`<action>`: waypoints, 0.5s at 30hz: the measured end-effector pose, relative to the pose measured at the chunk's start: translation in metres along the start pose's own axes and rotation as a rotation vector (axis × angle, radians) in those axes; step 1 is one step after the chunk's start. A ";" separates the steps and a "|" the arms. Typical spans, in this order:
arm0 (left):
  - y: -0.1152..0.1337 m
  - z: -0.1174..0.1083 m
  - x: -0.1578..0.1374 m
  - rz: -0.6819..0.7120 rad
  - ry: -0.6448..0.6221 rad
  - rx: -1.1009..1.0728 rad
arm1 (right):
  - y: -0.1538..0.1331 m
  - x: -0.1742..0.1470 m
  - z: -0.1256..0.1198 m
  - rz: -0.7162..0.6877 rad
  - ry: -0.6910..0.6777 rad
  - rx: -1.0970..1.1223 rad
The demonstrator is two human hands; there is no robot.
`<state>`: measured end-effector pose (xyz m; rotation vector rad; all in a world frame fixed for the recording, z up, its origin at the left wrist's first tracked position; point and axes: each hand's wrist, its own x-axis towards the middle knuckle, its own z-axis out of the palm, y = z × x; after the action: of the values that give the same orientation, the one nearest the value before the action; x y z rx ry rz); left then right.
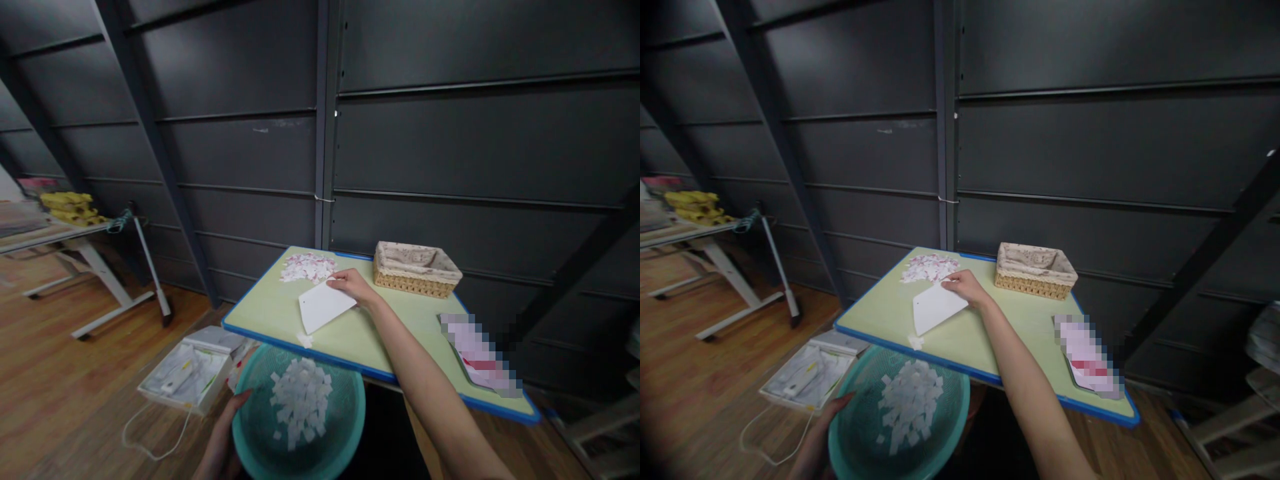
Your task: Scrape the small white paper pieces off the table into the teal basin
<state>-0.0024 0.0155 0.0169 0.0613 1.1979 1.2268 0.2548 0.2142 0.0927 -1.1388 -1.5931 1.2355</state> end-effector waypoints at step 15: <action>0.001 0.001 -0.006 0.017 0.028 0.024 | 0.009 0.000 0.010 -0.083 -0.156 -0.158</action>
<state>-0.0011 0.0117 0.0220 0.0723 1.2386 1.2324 0.2464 0.2128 0.0823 -1.0821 -1.8642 1.1851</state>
